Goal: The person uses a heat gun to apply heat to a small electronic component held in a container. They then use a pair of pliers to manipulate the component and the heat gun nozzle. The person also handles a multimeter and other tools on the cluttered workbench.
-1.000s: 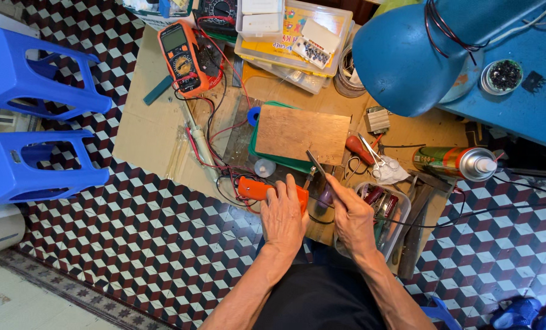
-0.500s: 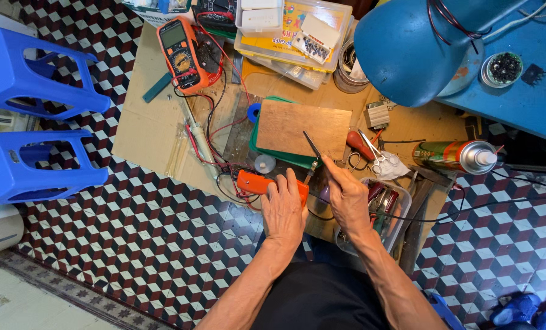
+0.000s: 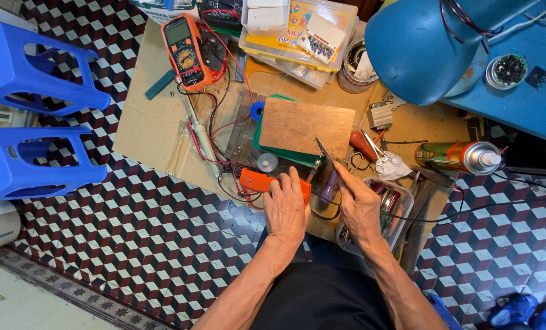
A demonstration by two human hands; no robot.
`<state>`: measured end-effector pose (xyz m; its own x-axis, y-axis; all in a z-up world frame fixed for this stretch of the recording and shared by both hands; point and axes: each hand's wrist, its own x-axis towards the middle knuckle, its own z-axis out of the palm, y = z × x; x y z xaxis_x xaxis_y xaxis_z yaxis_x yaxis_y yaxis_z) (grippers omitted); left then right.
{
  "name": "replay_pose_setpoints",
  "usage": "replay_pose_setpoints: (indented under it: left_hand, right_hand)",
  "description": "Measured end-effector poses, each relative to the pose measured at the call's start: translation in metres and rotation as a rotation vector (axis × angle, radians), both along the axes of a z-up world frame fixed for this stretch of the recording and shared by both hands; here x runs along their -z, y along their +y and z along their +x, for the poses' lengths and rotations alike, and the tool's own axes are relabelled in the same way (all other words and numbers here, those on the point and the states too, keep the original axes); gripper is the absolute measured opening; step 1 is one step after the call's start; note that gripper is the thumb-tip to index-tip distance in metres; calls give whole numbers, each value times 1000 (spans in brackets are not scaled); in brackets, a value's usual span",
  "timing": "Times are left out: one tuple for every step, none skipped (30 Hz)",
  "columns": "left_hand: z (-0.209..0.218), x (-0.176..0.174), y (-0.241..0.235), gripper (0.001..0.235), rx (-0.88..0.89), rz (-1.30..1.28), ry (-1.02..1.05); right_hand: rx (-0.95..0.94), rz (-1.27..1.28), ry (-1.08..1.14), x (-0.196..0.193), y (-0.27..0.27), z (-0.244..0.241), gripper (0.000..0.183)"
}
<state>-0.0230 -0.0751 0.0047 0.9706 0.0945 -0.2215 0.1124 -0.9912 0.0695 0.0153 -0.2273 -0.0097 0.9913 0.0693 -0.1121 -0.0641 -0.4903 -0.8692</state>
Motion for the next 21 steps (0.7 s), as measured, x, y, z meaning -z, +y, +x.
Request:
replay_pose_setpoints:
  left_hand:
    - [-1,1,0,97,0,3,-1]
    - [-2,3,-1,98,9,6,8]
    - [-1,3,0,99,15,11,13]
    - [-1,2,1,100,21,16,17]
    - [0,2,0,100,21,22,24]
    - [1,1,0,99,22,29,30]
    - [1,0,1,99,21,36,38]
    - [2,-1,2,100,22,21,28]
    - [2,-2,4,100,23,9,20]
    - [3,-2,4,100,24,-4,12]
    - [3,-2,5,100,1,-62,37]
    - [3,-2,5,99,-23,-120,61]
    - [3,-2,4,99,-47,-178,85]
    - [3,-2,2,99,-60,-214,105]
    - [2,-3,1,99,-73,-248,124]
    - [2,-4,1,99,-85,-282,144]
    - [3,-6,1,99,-92,-289,137]
    - [3,-7,0,99,-99,-296,130]
    - [4,-8,1,99,-111,-302,125]
    - [6,-7,1,99,-112,-317,116]
    - [4,-6,1,99,-111,-331,115]
  right_hand:
    - [4,10,-5,1,-2,0,39]
    - [8,20,-11,1,-4,0,39]
    - [10,31,-21,1,-4,0,38]
    - [-15,32,-69,1,-4,2,38]
    - [-42,30,-120,0,-4,2,38]
    - [-69,28,-172,-1,-4,0,38]
    - [-63,35,-131,-2,-3,-2,38]
    - [-57,42,-90,-3,-2,-5,38]
    - [-52,51,-47,-1,1,-5,39]
    - [-50,32,-3,0,2,-6,39]
    - [-41,12,45,2,4,-7,39]
    - [-32,-9,93,2,3,-8,39]
    - [-8,39,124,4,3,-6,39]
    - [17,87,155,5,3,-3,38]
    - [43,138,186,3,3,-4,38]
    - [27,129,141,2,4,-3,39]
    - [7,115,90,0,4,-1,40]
    - [-12,100,39,-1,4,1,41]
    - [-17,124,22,-2,4,3,40]
    - [-22,148,6,-2,5,3,39]
    - [-23,173,-3,-1,5,1,38]
